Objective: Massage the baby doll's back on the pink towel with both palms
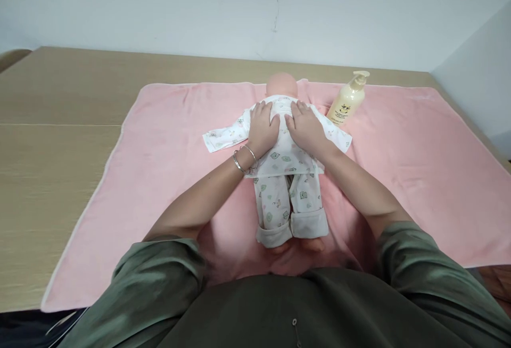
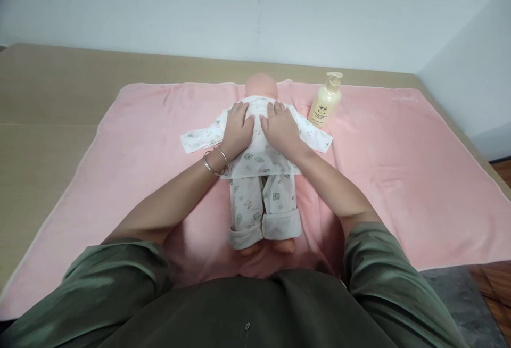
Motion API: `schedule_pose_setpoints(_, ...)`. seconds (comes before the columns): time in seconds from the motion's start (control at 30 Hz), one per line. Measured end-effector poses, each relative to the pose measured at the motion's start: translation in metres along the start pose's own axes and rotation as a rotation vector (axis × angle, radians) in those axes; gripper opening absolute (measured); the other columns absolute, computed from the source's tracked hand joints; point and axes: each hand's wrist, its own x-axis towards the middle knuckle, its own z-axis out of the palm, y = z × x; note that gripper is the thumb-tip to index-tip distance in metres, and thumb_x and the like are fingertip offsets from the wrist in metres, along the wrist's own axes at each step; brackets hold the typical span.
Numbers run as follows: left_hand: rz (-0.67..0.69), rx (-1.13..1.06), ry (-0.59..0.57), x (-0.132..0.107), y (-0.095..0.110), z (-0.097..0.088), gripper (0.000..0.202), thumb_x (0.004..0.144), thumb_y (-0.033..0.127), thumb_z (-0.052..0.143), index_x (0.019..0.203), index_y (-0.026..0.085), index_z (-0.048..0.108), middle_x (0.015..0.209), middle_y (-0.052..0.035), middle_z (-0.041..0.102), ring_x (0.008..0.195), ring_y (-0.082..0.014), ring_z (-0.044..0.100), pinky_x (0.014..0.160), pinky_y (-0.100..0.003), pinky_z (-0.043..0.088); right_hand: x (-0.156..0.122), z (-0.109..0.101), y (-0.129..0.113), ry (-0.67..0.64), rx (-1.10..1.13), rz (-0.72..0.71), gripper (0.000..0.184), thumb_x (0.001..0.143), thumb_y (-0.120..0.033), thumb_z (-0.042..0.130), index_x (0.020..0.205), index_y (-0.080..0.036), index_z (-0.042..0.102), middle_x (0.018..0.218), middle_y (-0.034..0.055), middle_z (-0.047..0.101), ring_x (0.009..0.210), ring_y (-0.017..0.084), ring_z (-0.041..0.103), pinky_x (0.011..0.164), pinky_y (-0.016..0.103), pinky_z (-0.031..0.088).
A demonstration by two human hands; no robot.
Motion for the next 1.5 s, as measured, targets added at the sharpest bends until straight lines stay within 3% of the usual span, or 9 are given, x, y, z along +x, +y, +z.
schedule_pose_setpoints(0.2, 0.058, 0.0, 0.019, -0.003, -0.008, 0.001, 0.05, 0.095, 0.036, 0.04, 0.138, 0.014, 0.052, 0.149, -0.0167, 0.051, 0.145, -0.0309, 0.041, 0.126, -0.053, 0.027, 0.003, -0.008, -0.022, 0.002, -0.172, -0.008, 0.044, 0.102, -0.016, 0.033, 0.132, 0.005, 0.056, 0.13, 0.0277, 0.062, 0.124, 0.036, 0.059, 0.105, 0.045, 0.047)
schedule_pose_setpoints(0.4, 0.06, 0.019, -0.039, -0.008, -0.007, -0.004, 0.055, 0.096, 0.033, 0.034, 0.143, 0.008, 0.048, 0.155, -0.0192, 0.043, 0.149, -0.0318, 0.034, 0.127, -0.052, 0.024, 0.019, 0.011, 0.002, 0.087, 0.036, -0.084, 0.05, 0.099, -0.022, 0.04, 0.142, 0.002, 0.049, 0.149, 0.0211, 0.05, 0.143, 0.029, 0.043, 0.123, 0.04, 0.03)
schedule_pose_setpoints(0.6, 0.036, 0.018, -0.07, -0.011, -0.001, -0.01, 0.056, 0.092, 0.027, 0.034, 0.144, 0.009, 0.048, 0.155, -0.0165, 0.043, 0.15, -0.03, 0.033, 0.128, -0.051, 0.022, 0.015, 0.015, 0.028, 0.05, 0.173, -0.185, 0.057, 0.099, -0.033, 0.042, 0.148, -0.003, 0.044, 0.157, 0.0176, 0.041, 0.149, 0.026, 0.035, 0.126, 0.042, 0.026)
schedule_pose_setpoints(0.7, 0.05, 0.051, -0.071, -0.006, 0.007, -0.015, 0.057, 0.088, 0.023, 0.035, 0.139, 0.005, 0.052, 0.147, -0.0186, 0.051, 0.143, -0.0303, 0.041, 0.126, -0.048, 0.029, 0.016, 0.012, 0.034, 0.015, 0.184, -0.247, 0.061, 0.099, -0.04, 0.045, 0.149, -0.004, 0.043, 0.157, 0.0174, 0.039, 0.149, 0.026, 0.034, 0.126, 0.041, 0.025)
schedule_pose_setpoints(0.83, 0.001, 0.121, -0.083, 0.012, 0.021, -0.018, 0.05, 0.083, 0.018, 0.035, 0.123, 0.005, 0.062, 0.126, -0.0212, 0.066, 0.122, -0.033, 0.059, 0.113, -0.051, 0.044, 0.015, 0.004, 0.018, -0.009, 0.052, -0.164, 0.059, 0.1, -0.034, 0.044, 0.151, -0.003, 0.04, 0.157, 0.0213, 0.038, 0.15, 0.032, 0.032, 0.124, 0.044, 0.026)
schedule_pose_setpoints(1.03, 0.023, 0.179, -0.095, 0.016, 0.023, -0.016, 0.046, 0.091, 0.02, 0.033, 0.123, 0.006, 0.063, 0.131, -0.0191, 0.065, 0.125, -0.0313, 0.058, 0.115, -0.049, 0.042, 0.01, -0.007, -0.012, 0.003, -0.113, 0.008, 0.051, 0.101, -0.031, 0.036, 0.139, -0.003, 0.052, 0.12, 0.0227, 0.067, 0.11, 0.037, 0.066, 0.094, 0.048, 0.053)
schedule_pose_setpoints(1.23, 0.11, 0.283, -0.133, -0.008, 0.038, -0.022, 0.044, 0.095, 0.014, 0.031, 0.127, 0.001, 0.059, 0.139, -0.0227, 0.058, 0.138, -0.0303, 0.048, 0.124, -0.046, 0.033, 0.025, 0.001, 0.016, -0.069, 0.024, -0.116, 0.059, 0.102, -0.036, 0.038, 0.15, 0.0, 0.038, 0.155, 0.0258, 0.04, 0.147, 0.035, 0.036, 0.121, 0.047, 0.031)
schedule_pose_setpoints(1.33, 0.129, 0.272, -0.163, -0.002, 0.038, -0.026, 0.039, 0.092, 0.013, 0.033, 0.115, 0.005, 0.064, 0.126, -0.0208, 0.064, 0.128, -0.0319, 0.056, 0.118, -0.049, 0.04, 0.02, 0.001, 0.014, -0.041, 0.029, -0.134, 0.057, 0.103, -0.035, 0.035, 0.147, -0.001, 0.041, 0.149, 0.0247, 0.048, 0.142, 0.035, 0.043, 0.117, 0.049, 0.035)
schedule_pose_setpoints(1.5, 0.073, 0.236, -0.165, 0.018, 0.019, -0.023, 0.035, 0.093, 0.022, 0.036, 0.111, 0.009, 0.063, 0.121, -0.0183, 0.066, 0.119, -0.0333, 0.059, 0.11, -0.051, 0.045, -0.002, -0.004, -0.014, 0.025, -0.122, -0.104, 0.048, 0.1, -0.022, 0.033, 0.134, 0.004, 0.053, 0.127, 0.028, 0.063, 0.125, 0.038, 0.056, 0.109, 0.048, 0.042)
